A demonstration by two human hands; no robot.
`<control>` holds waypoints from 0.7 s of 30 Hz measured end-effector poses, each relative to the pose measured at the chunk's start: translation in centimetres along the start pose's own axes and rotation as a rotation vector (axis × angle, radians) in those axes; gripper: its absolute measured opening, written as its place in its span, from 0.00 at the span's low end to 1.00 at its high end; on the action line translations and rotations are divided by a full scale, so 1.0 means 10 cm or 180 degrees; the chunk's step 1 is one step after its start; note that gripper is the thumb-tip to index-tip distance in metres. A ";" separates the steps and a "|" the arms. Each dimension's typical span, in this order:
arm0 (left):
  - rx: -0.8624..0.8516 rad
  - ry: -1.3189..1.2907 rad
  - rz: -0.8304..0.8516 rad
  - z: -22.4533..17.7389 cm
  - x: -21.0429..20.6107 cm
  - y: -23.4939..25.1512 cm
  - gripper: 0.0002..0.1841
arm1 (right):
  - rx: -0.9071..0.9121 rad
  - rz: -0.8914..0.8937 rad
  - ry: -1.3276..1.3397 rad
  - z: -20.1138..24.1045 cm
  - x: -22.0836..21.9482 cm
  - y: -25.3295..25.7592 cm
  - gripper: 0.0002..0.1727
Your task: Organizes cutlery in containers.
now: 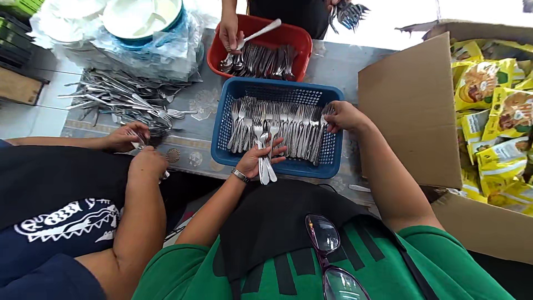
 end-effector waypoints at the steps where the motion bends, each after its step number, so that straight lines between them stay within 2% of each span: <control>1: -0.0003 -0.0005 -0.0009 0.00 0.00 0.00 0.22 | -0.0046 0.0070 -0.0012 0.00 -0.03 0.02 0.17; 3: -0.0001 -0.0031 -0.0019 0.00 -0.01 0.00 0.22 | -0.0134 0.0031 -0.0157 -0.01 -0.05 0.07 0.16; 6: 0.0013 -0.0031 -0.0034 0.00 -0.02 -0.01 0.23 | -0.0238 -0.0375 -0.0793 0.00 -0.01 0.13 0.17; 9: 0.0025 0.0016 -0.0102 0.00 -0.02 -0.02 0.23 | -0.0142 -0.0786 -0.1464 0.15 -0.01 0.05 0.26; 14: -0.0016 0.0034 -0.0026 0.05 0.00 0.00 0.27 | -0.0010 -0.1100 -0.2190 0.32 -0.11 -0.05 0.29; 17: -0.0086 -0.0115 0.0203 0.03 -0.03 0.05 0.32 | 0.0395 -0.0968 -0.1843 0.44 -0.24 -0.13 0.29; 19: -0.0070 -0.0107 0.0219 0.03 -0.05 0.05 0.32 | 0.0707 -0.0573 -0.1304 0.46 -0.46 -0.15 0.24; 21: -0.0068 -0.0161 0.0344 0.02 -0.10 0.08 0.28 | 0.0748 -0.0090 -0.0608 0.43 -0.75 -0.16 0.22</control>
Point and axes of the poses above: each hand's wrist, its own y-axis towards the middle knuckle, its own x-axis out of the back of the hand, z = x × y, the point moved 10 cm from there along y, towards the middle knuckle, and after that the axes turned 8 degrees about y, right-handed, at the moved point
